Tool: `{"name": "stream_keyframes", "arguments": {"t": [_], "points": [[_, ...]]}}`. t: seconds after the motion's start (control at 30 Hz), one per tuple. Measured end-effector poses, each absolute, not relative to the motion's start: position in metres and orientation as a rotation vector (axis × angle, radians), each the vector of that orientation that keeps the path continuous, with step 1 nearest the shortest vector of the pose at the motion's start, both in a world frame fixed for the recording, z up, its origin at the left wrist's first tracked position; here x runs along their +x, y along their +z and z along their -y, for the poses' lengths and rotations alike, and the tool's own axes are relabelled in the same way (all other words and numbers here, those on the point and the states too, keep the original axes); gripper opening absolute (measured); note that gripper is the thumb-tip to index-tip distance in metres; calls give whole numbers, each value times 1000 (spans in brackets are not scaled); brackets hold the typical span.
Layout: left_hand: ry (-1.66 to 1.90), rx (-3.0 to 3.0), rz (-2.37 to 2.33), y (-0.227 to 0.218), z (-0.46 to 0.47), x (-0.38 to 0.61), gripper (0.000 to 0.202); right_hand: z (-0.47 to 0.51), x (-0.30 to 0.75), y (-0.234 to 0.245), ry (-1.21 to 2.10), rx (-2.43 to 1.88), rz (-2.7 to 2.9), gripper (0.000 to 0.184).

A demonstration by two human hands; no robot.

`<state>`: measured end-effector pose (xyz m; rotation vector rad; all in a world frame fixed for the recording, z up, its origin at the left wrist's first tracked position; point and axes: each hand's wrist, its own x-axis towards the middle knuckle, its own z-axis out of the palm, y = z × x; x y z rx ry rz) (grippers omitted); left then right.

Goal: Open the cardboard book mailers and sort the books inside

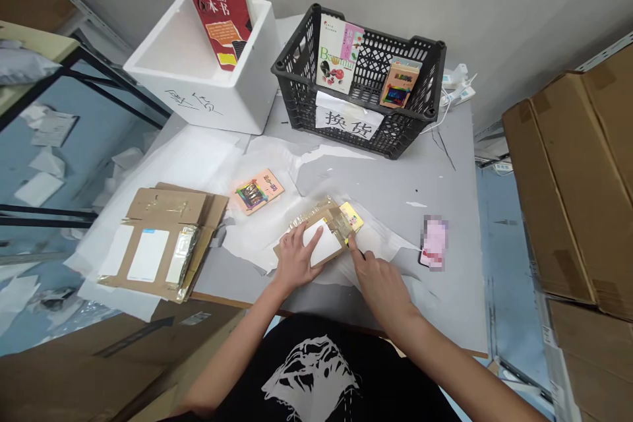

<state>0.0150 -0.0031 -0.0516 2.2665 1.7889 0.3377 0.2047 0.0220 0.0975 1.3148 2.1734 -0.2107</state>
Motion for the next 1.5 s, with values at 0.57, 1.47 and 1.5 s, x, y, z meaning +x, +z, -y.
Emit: {"name": "stream_keyframes", "arguments": {"t": [0.57, 1.47, 1.5], "points": [[357, 2277, -1781, -50, 4, 18, 84, 12, 213, 88, -108, 1411, -2157, 75], [444, 1555, -2007, -30, -12, 68, 56, -38, 158, 55, -406, 1770, -2192, 58], [445, 1550, -2009, -31, -13, 69, 56, -39, 155, 52, -365, 1760, -2173, 59]]}}
